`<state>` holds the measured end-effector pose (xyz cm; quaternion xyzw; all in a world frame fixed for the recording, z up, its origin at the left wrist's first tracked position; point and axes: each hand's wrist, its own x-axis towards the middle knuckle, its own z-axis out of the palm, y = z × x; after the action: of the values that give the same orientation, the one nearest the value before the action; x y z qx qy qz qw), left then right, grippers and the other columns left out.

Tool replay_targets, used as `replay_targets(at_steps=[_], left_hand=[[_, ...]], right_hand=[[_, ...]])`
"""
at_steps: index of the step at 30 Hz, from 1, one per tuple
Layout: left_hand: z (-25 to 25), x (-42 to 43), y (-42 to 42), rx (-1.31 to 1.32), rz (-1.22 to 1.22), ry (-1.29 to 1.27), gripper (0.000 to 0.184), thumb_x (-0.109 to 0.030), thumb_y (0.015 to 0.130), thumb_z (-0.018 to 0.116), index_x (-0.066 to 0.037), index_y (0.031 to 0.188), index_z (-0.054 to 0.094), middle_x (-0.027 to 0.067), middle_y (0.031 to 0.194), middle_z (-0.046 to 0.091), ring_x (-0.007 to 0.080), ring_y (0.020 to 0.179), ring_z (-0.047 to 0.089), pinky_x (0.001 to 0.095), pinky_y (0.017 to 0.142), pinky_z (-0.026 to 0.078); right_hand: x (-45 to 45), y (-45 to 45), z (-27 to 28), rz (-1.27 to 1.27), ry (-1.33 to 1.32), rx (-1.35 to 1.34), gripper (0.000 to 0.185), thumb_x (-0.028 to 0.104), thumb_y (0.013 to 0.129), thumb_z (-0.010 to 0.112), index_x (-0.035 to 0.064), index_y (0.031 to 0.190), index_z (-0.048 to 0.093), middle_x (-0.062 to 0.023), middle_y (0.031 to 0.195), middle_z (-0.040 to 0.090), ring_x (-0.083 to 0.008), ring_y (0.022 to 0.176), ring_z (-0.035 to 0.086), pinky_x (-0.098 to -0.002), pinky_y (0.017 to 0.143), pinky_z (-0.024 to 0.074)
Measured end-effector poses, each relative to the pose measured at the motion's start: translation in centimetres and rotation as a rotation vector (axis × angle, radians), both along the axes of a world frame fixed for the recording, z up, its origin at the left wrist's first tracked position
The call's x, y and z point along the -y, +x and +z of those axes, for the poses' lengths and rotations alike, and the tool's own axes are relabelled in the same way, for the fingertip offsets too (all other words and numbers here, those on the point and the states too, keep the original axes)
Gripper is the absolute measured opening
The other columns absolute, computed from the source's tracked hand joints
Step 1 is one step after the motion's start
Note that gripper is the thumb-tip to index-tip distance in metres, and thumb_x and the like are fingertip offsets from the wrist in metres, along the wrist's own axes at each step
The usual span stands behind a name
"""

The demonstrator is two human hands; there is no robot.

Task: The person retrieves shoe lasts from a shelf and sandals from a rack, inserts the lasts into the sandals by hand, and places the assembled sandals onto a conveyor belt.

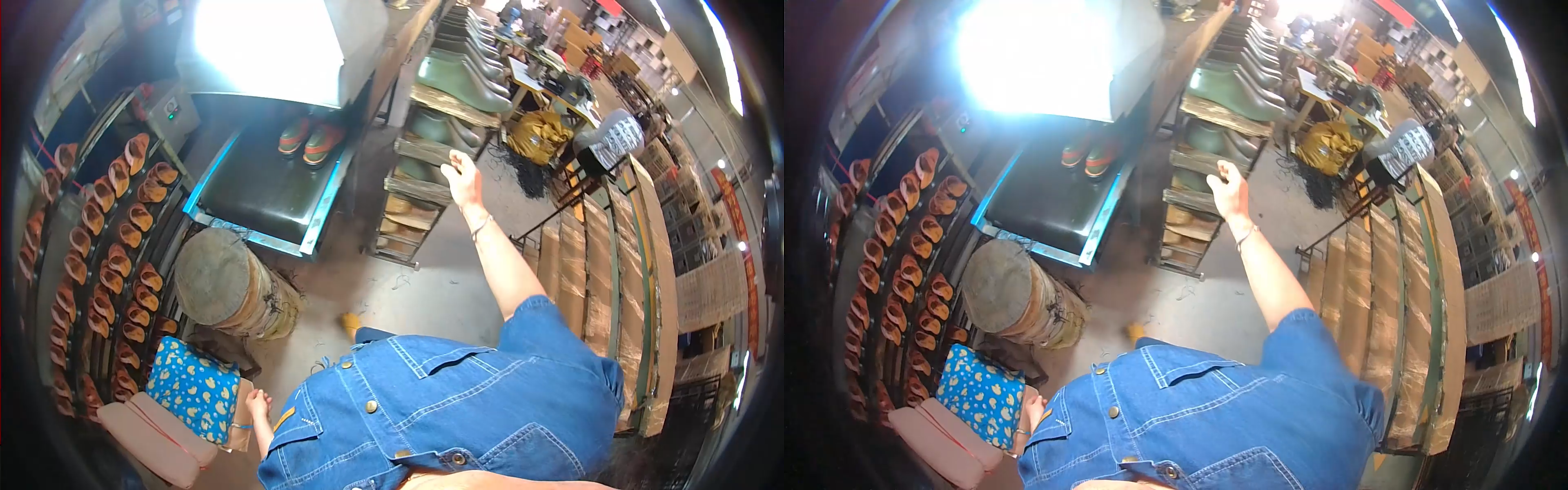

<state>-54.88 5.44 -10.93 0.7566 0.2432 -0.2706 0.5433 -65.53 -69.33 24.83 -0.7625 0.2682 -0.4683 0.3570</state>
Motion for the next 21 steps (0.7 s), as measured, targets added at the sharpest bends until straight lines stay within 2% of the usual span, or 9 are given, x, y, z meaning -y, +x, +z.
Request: replay_targets(at_steps=[3, 5, 6, 7, 10, 12, 16, 18, 21], left_hand=[[-1.6, -4.7, 0.8, -0.081, 0.135, -0.060, 0.035, -0.027, 0.099, 0.064, -0.011, 0.129, 0.055, 0.0030, 0.090, 0.068, 0.0156, 0.067, 0.065, 0.0293, 0.053, 0.048], [-1.7, -7.6, -0.2, -0.007, 0.115, -0.156, 0.032, -0.028, 0.097, 0.065, -0.012, 0.125, 0.058, 0.0027, 0.094, 0.068, 0.0165, 0.074, 0.067, 0.0300, 0.060, 0.051], [-1.9, -8.7, -0.5, 0.008, 0.175, -0.173, 0.031, -0.028, 0.096, 0.067, -0.011, 0.121, 0.061, 0.0035, 0.094, 0.068, 0.0171, 0.074, 0.067, 0.0301, 0.061, 0.052], [-0.2, -7.4, -0.9, -0.005, 0.318, -0.080, 0.029, -0.027, 0.096, 0.067, -0.010, 0.119, 0.063, 0.0040, 0.090, 0.068, 0.0169, 0.072, 0.067, 0.0301, 0.060, 0.052], [-0.7, -9.8, 1.8, -0.048, 0.380, -0.035, 0.027, -0.022, 0.096, 0.065, -0.009, 0.120, 0.064, 0.0035, 0.085, 0.068, 0.0173, 0.068, 0.068, 0.0308, 0.055, 0.051], [3.5, -10.0, 5.4, -0.001, 0.346, -0.005, 0.026, -0.022, 0.096, 0.067, -0.006, 0.117, 0.065, 0.0037, 0.085, 0.070, 0.0157, 0.067, 0.067, 0.0295, 0.055, 0.051], [13.9, -8.0, 16.4, 0.489, 0.290, 0.122, 0.029, -0.018, 0.096, 0.068, -0.001, 0.120, 0.067, 0.0062, 0.084, 0.072, 0.0141, 0.067, 0.066, 0.0296, 0.061, 0.053], [18.3, -9.1, 23.4, 0.752, 0.098, 0.288, 0.042, -0.026, 0.096, 0.069, 0.002, 0.127, 0.063, 0.0111, 0.093, 0.073, 0.0185, 0.082, 0.069, 0.0339, 0.079, 0.055], [34.3, -6.4, 32.1, 1.002, 0.027, 0.464, 0.053, -0.035, 0.097, 0.068, 0.001, 0.135, 0.058, 0.0172, 0.107, 0.072, 0.0255, 0.098, 0.070, 0.0370, 0.085, 0.055]], right_hand=[[3.6, 7.7, -1.4, -0.212, -0.089, -0.200, 0.064, 0.029, 0.078, 0.085, 0.0008, 0.129, 0.059, -0.0189, 0.121, 0.068, -0.0294, 0.114, 0.064, -0.0409, 0.099, 0.0503], [4.0, 11.8, -1.2, -0.267, 0.094, -0.140, 0.070, 0.030, 0.073, 0.088, 0.0006, 0.130, 0.058, -0.0158, 0.126, 0.065, -0.0269, 0.116, 0.060, -0.0408, 0.101, 0.0478], [1.1, 13.2, 1.0, -0.265, 0.204, -0.076, 0.066, 0.025, 0.076, 0.086, -0.0018, 0.129, 0.057, -0.0133, 0.120, 0.066, -0.0243, 0.107, 0.063, -0.0369, 0.096, 0.0507], [8.8, 14.7, -3.3, -0.137, 0.281, 0.087, 0.049, 0.021, 0.080, 0.084, -0.0031, 0.118, 0.064, -0.0099, 0.107, 0.069, -0.0209, 0.092, 0.065, -0.0335, 0.085, 0.0540], [10.8, 16.3, -5.6, -0.170, 0.382, 0.218, 0.037, 0.029, 0.085, 0.082, -0.0046, 0.097, 0.073, -0.0105, 0.092, 0.073, -0.0187, 0.077, 0.062, -0.0378, 0.076, 0.0538], [11.0, 15.7, -6.2, -0.313, 0.274, 0.182, 0.038, 0.033, 0.084, 0.082, -0.0030, 0.093, 0.073, -0.0110, 0.091, 0.072, -0.0163, 0.077, 0.063, -0.0364, 0.077, 0.0530], [11.5, 16.2, -6.1, -0.437, 0.556, 0.271, 0.034, 0.028, 0.082, 0.084, -0.0021, 0.084, 0.068, -0.0084, 0.082, 0.070, -0.0150, 0.071, 0.063, -0.0325, 0.069, 0.0532], [12.1, 16.1, -7.0, -0.437, 0.543, 0.286, 0.031, 0.024, 0.084, 0.083, -0.0023, 0.083, 0.066, -0.0082, 0.081, 0.069, -0.0149, 0.072, 0.063, -0.0314, 0.067, 0.0536], [11.8, 15.6, -7.0, -0.422, 0.519, 0.267, 0.025, 0.020, 0.088, 0.080, -0.0017, 0.087, 0.067, -0.0072, 0.081, 0.068, -0.0147, 0.072, 0.062, -0.0310, 0.068, 0.0530]])
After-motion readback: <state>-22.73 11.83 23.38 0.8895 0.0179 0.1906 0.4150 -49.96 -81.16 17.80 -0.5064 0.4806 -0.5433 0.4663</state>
